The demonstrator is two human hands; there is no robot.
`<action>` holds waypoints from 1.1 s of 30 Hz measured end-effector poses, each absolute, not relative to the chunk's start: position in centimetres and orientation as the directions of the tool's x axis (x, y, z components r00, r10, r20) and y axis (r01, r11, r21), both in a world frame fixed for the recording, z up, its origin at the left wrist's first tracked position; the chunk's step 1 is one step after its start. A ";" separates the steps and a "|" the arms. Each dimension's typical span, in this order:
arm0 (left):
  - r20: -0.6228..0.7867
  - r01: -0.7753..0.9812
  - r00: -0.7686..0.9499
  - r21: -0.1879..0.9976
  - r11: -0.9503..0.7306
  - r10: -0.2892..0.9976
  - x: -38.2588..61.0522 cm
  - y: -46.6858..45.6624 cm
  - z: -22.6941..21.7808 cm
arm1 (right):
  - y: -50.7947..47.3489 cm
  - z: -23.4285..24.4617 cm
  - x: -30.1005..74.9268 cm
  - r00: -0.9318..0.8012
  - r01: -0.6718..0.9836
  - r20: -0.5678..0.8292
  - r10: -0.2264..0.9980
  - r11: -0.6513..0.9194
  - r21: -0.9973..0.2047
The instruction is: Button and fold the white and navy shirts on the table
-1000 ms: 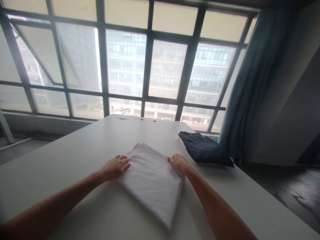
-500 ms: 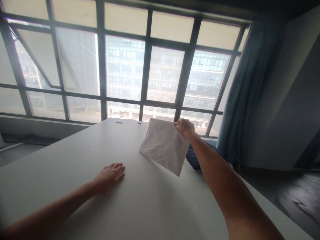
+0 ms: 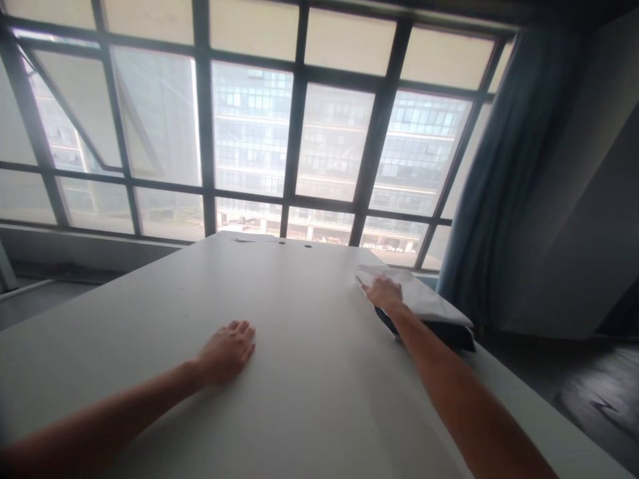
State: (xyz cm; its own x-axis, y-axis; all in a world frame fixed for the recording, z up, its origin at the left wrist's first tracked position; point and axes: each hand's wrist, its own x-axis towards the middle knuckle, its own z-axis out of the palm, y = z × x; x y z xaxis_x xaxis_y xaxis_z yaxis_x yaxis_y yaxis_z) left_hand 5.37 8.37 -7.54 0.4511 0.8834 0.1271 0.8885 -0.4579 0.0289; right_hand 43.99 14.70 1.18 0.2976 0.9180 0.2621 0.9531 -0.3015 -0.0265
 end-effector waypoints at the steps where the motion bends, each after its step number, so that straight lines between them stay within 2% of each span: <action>1: 0.127 0.885 0.457 0.033 -0.464 0.881 5.5 9.0 -7.4 | 14.3 -0.3 41.1 0.219 0.975 0.249 0.943 -0.220 -0.028; 4: 0.126 0.901 0.415 0.079 -0.426 0.901 6.4 11.5 -7.0 | 12.8 -3.6 32.9 -0.080 0.988 0.137 0.987 0.097 -0.122; 6: 0.139 0.924 0.355 0.100 -0.370 0.924 7.1 13.2 -7.1 | 12.1 -4.9 28.8 -0.165 0.972 0.037 0.986 0.169 -0.164; 9: 0.101 0.941 0.315 0.093 -0.324 0.944 8.0 15.1 -7.9 | 12.2 -6.4 25.3 -0.149 0.971 -0.007 0.989 0.145 -0.190; 13: 0.007 0.936 0.338 0.101 -0.337 0.941 8.1 16.0 -9.1 | 13.0 -8.2 24.4 -0.068 0.977 0.001 0.998 0.066 -0.203; 19: 0.015 0.936 0.332 0.118 -0.332 0.943 7.9 16.1 -9.6 | 13.1 -9.2 24.7 -0.065 0.975 0.045 0.997 0.073 -0.211; 33: 0.011 0.938 0.321 0.132 -0.320 0.947 8.1 15.7 -9.1 | 13.5 -9.3 24.7 -0.066 0.975 0.035 0.997 0.072 -0.210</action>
State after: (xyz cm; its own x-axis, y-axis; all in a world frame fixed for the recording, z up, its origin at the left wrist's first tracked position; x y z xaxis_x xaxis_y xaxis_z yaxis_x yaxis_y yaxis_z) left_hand 8.11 15.69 -9.14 0.3212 0.9469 0.0108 0.9383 -0.3198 0.1317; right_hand 24.72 13.54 -9.32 -0.0663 0.9972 0.0346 0.9751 0.0721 -0.2098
